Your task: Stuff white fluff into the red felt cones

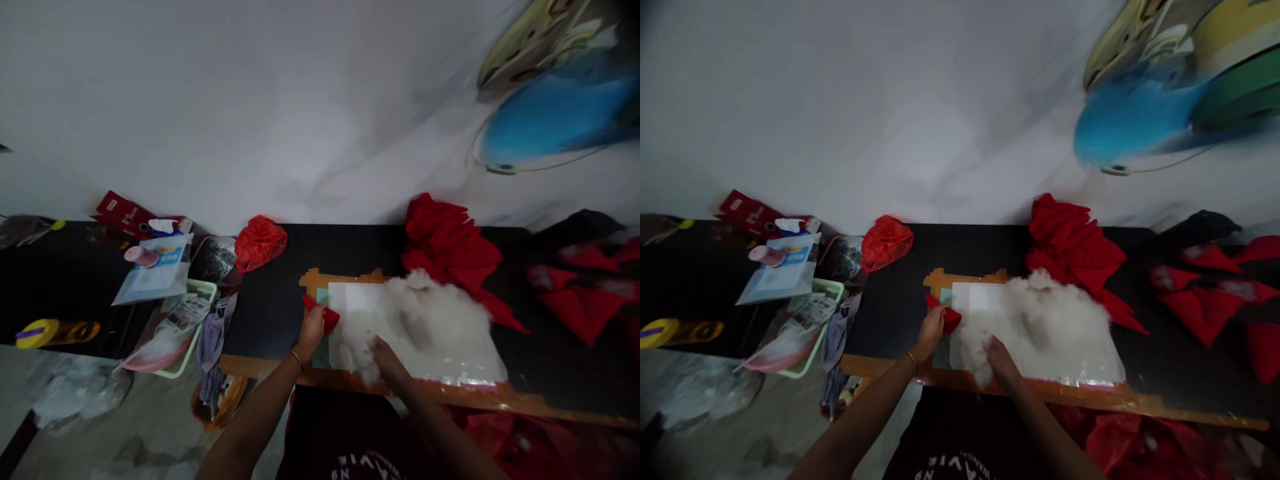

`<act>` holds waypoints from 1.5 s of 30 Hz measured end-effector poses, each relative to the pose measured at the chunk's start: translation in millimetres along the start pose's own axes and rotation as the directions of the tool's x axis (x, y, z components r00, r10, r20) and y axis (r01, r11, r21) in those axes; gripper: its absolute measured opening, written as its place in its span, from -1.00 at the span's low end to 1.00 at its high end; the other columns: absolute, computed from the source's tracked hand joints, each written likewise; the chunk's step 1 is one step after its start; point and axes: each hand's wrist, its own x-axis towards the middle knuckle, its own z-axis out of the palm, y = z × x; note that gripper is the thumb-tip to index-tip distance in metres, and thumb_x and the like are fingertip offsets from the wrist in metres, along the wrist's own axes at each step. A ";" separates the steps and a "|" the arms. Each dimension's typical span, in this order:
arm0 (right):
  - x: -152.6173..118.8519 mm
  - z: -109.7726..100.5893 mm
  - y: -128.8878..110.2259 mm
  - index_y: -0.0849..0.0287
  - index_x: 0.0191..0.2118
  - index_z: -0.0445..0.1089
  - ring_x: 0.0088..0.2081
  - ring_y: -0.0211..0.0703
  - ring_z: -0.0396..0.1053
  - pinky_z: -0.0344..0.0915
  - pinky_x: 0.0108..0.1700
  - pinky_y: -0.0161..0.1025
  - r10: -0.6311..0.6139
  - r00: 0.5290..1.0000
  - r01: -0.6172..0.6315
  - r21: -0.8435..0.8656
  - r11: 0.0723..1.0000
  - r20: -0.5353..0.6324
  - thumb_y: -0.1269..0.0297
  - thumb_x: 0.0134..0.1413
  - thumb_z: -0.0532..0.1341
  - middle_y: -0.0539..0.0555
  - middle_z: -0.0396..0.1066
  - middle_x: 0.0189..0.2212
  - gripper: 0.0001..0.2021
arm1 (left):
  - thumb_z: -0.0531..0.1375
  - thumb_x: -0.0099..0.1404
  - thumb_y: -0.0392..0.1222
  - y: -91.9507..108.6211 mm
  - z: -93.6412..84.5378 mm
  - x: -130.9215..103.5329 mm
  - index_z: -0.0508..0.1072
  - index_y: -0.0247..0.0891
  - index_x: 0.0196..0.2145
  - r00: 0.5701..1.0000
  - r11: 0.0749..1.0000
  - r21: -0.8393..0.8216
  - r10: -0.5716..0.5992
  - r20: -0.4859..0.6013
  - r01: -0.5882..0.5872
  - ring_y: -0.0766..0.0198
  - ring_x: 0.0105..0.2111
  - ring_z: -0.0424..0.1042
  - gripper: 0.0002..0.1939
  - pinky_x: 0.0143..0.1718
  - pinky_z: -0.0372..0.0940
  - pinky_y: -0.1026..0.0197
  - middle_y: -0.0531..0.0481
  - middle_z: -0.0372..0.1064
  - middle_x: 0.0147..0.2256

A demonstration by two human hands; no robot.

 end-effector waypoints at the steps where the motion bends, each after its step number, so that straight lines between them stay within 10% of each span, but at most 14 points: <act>1: 3.5 2.4 -0.7 0.15 -0.33 0.46 -0.43 -0.08 0.38 0.40 -0.33 -0.15 0.012 1.000 -0.012 0.003 1.000 0.008 0.06 -0.05 0.20 0.10 0.50 -0.46 -0.73 | -0.10 0.36 -0.42 4.0 -1.3 0.6 0.44 -0.24 0.06 1.000 1.000 -0.012 0.009 -0.001 -0.009 0.14 -0.06 0.50 -0.54 0.07 0.35 0.03 -0.16 0.52 -0.12; 7: 30.3 4.0 0.0 0.17 -0.33 0.43 -0.45 -0.12 0.34 0.34 -0.36 -0.20 0.037 0.997 -0.035 0.024 0.999 -0.071 0.12 -0.19 0.16 0.05 0.47 -0.49 -0.71 | 0.10 0.35 -0.22 19.1 -2.1 -20.4 0.39 -0.27 0.11 0.996 0.987 0.141 0.075 0.038 -0.080 -0.05 0.12 0.31 -0.62 0.20 0.19 -0.16 -0.25 0.36 0.10; 13: 23.9 -8.4 9.2 0.15 -0.34 0.43 -0.38 -0.06 0.38 0.37 -0.28 -0.16 0.002 0.991 -0.007 -0.038 0.999 -0.135 0.08 -0.14 0.16 0.11 0.51 -0.40 -0.72 | -0.04 0.31 -0.49 7.1 14.9 -38.2 0.28 -0.29 0.22 0.994 0.921 0.383 0.031 0.108 -0.071 0.00 0.14 0.30 -0.45 0.24 0.11 -0.17 -0.27 0.28 0.20; 23: 13.7 13.4 12.6 0.15 -0.29 0.45 -0.41 -0.08 0.38 0.35 -0.35 -0.19 0.045 0.998 -0.043 -0.045 0.998 0.052 0.04 -0.06 0.13 0.11 0.51 -0.41 -0.68 | 0.02 0.45 -0.24 29.4 -3.1 -16.1 0.51 -0.24 -0.15 0.995 0.993 -0.082 -0.093 -0.035 0.090 0.18 -0.13 0.46 -0.74 0.00 0.34 0.09 -0.10 0.49 -0.16; 32: 48.6 18.0 15.6 0.09 -0.42 0.42 -0.20 -0.01 0.45 0.34 -0.05 -0.14 -0.029 0.975 -0.036 -0.288 0.957 -0.219 0.18 -0.15 0.19 0.09 0.54 -0.39 -0.86 | 0.14 0.35 -0.13 84.3 -12.0 -25.6 0.55 -0.24 -0.24 0.956 0.808 -0.543 -0.292 -0.028 0.231 0.20 -0.26 0.48 -0.79 -0.12 0.35 0.15 -0.06 0.55 -0.27; 37: 33.9 25.0 8.2 0.14 -0.14 0.47 -0.18 0.03 0.48 0.41 -0.09 -0.07 -0.042 0.997 0.037 -0.081 0.996 -0.064 0.00 -0.03 0.18 0.12 0.57 -0.23 -0.60 | 0.12 0.33 -0.16 93.7 -15.8 -24.0 0.55 -0.25 -0.18 0.938 0.745 -0.615 -0.345 -0.023 0.259 0.16 -0.18 0.50 -0.77 -0.07 0.35 0.11 -0.11 0.57 -0.19; 45: 27.0 28.5 19.4 0.08 -0.61 0.36 -0.43 0.01 0.38 0.41 -0.27 -0.05 -0.200 0.973 0.183 -0.142 0.973 -0.117 0.10 -0.24 0.19 0.05 0.46 -0.58 -0.83 | 0.15 0.33 -0.22 134.6 -54.8 -17.7 0.61 -0.21 -0.27 0.993 0.948 -0.309 0.101 0.055 -0.079 0.11 -0.18 0.40 -0.80 -0.10 0.29 0.09 -0.09 0.47 -0.29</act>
